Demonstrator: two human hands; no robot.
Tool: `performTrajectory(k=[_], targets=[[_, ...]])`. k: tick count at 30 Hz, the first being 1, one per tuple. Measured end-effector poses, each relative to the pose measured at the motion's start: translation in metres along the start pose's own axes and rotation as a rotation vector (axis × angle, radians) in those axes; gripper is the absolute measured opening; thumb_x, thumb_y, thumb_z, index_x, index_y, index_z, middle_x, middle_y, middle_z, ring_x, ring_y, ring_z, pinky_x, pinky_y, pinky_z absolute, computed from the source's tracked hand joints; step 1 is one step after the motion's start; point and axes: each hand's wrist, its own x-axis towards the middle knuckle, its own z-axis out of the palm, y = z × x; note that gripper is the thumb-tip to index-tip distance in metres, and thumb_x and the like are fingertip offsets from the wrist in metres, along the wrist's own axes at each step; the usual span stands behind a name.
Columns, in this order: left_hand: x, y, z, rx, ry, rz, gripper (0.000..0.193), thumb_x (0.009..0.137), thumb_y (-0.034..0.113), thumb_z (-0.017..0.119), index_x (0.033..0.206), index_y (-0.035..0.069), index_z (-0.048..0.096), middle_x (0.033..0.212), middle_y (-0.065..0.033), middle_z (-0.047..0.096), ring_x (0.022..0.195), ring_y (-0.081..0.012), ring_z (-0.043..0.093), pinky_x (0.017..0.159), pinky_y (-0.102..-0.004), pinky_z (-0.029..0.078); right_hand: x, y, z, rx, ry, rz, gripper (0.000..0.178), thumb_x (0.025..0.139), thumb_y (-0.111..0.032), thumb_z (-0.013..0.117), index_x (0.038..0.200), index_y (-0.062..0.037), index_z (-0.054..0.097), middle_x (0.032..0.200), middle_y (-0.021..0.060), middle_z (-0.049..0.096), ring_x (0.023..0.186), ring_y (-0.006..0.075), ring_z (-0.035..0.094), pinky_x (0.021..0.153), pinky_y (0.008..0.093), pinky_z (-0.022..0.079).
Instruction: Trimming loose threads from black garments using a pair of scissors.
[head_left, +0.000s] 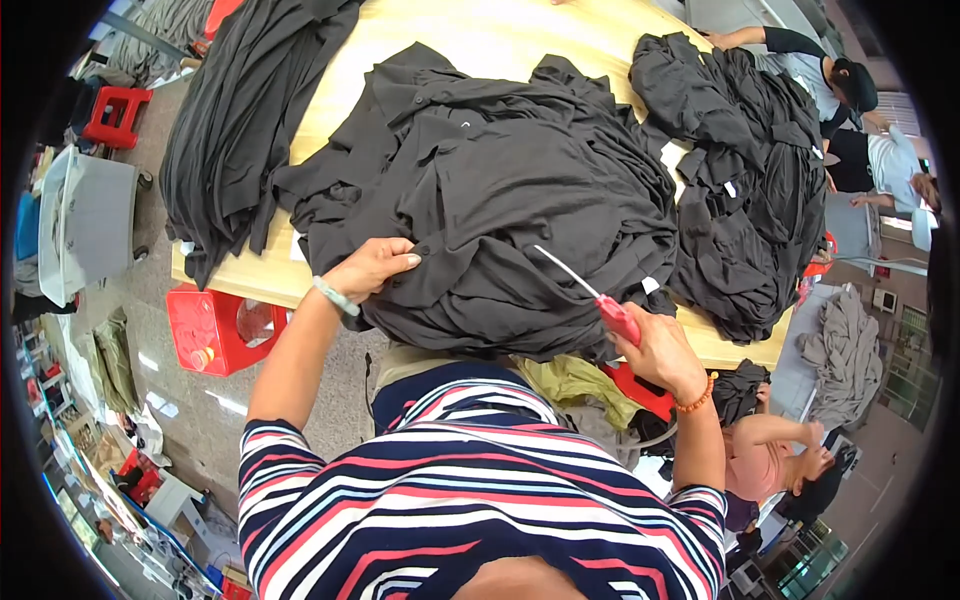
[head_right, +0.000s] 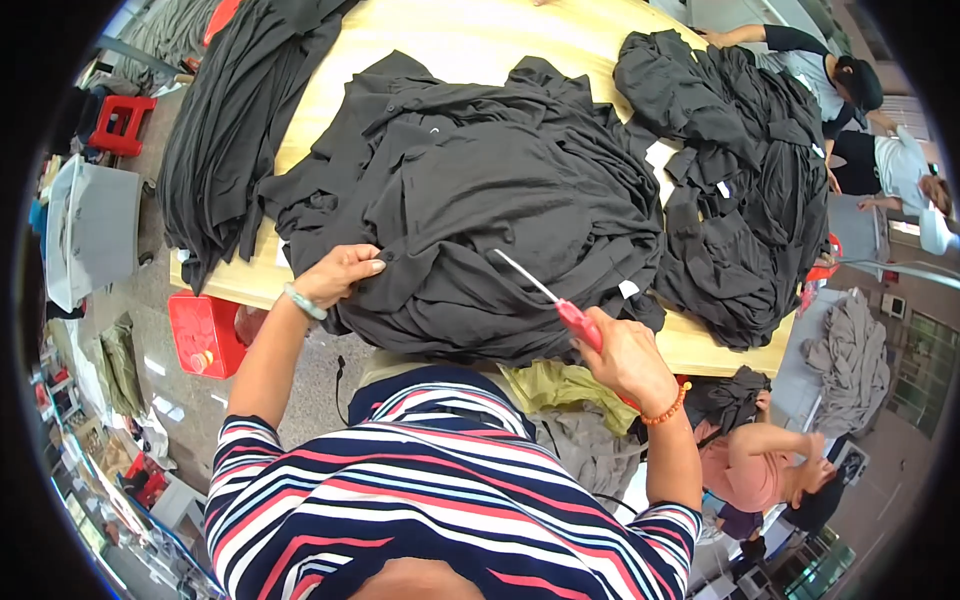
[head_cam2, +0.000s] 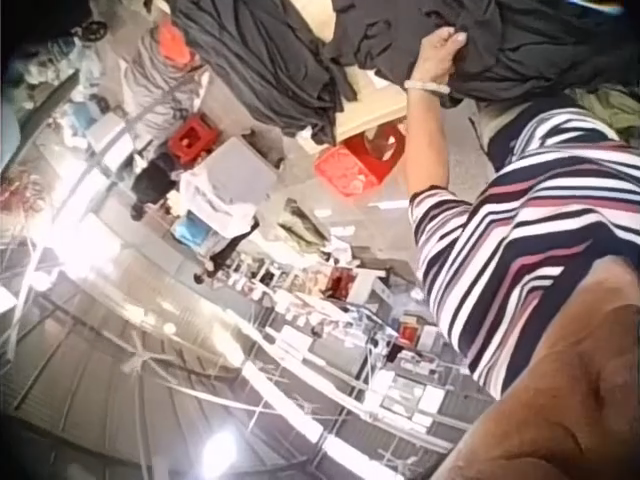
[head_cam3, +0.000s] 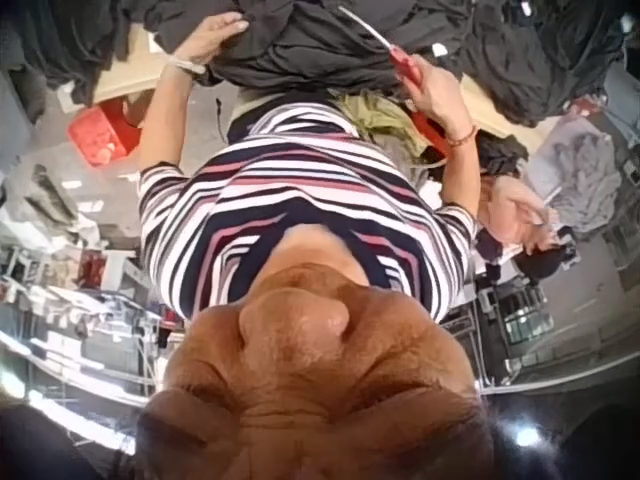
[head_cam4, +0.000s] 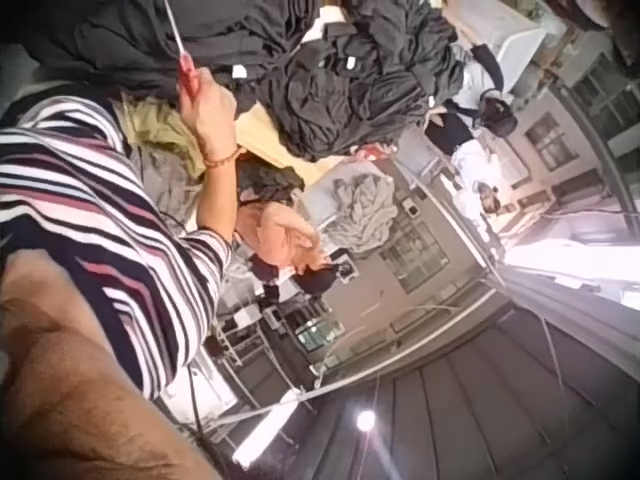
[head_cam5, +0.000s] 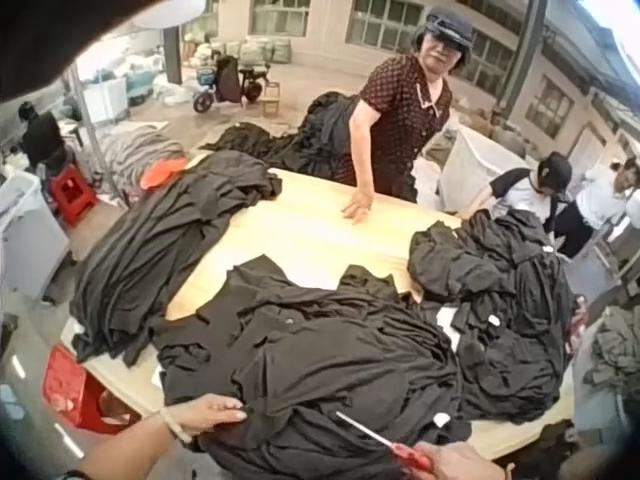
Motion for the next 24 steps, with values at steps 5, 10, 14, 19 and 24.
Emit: performTrajectory(k=[5,10,14,19,24], targets=[[0.007,-0.016,0.009,-0.543,0.025,-0.051,0.010,0.093,0.015,0.063,0.096,0.006,0.065,0.094,0.0006,0.066,0.085,-0.0074,0.061,0.073,-0.0211,0.048,0.003,-0.057,-0.002,-0.060,-0.105,-0.200,0.025,0.086,-0.021,0.063,0.103,-0.0057,0.055,0.061,0.0198,0.059,0.064,0.0402,0.062,0.060,0.0464,0.048],[0.006,-0.025,0.001,-0.667,0.083,-0.010,0.014,0.089,0.005,0.065,0.102,0.000,0.066,0.103,-0.0035,0.067,0.098,-0.0109,0.062,0.090,-0.0205,0.048,0.022,-0.081,0.004,-0.140,-0.188,-0.396,0.022,0.086,-0.019,0.061,0.099,-0.0040,0.054,0.057,0.0174,0.058,0.055,0.0372,0.061,0.052,0.0461,0.047],[0.004,-0.009,-0.001,-0.721,0.145,0.054,0.014,0.090,0.003,0.063,0.103,0.002,0.066,0.101,-0.0047,0.069,0.095,-0.0123,0.065,0.088,-0.0259,0.051,0.031,-0.084,0.017,-0.182,-0.098,-0.425,0.019,0.086,-0.019,0.059,0.095,-0.0034,0.053,0.055,0.0172,0.057,0.053,0.0366,0.061,0.050,0.0459,0.047],[-0.007,0.008,0.005,-0.338,-0.056,0.183,0.016,0.094,0.015,0.060,0.099,0.001,0.066,0.095,-0.0020,0.068,0.086,-0.0084,0.061,0.079,-0.0242,0.049,0.026,-0.084,0.002,-0.093,-0.178,-0.435,0.022,0.084,-0.017,0.062,0.100,-0.0037,0.054,0.060,0.0168,0.059,0.060,0.0369,0.062,0.055,0.0449,0.047],[-0.032,0.011,0.031,0.829,0.061,0.110,0.030,0.090,0.023,0.064,0.101,-0.004,0.064,0.087,-0.0022,0.065,0.080,-0.0099,0.055,0.072,-0.0263,0.044,0.013,-0.062,-0.007,0.064,-0.023,-0.238,0.021,0.085,-0.013,0.059,0.103,-0.0037,0.053,0.076,0.0194,0.064,0.074,0.0377,0.064,0.067,0.0462,0.050]])
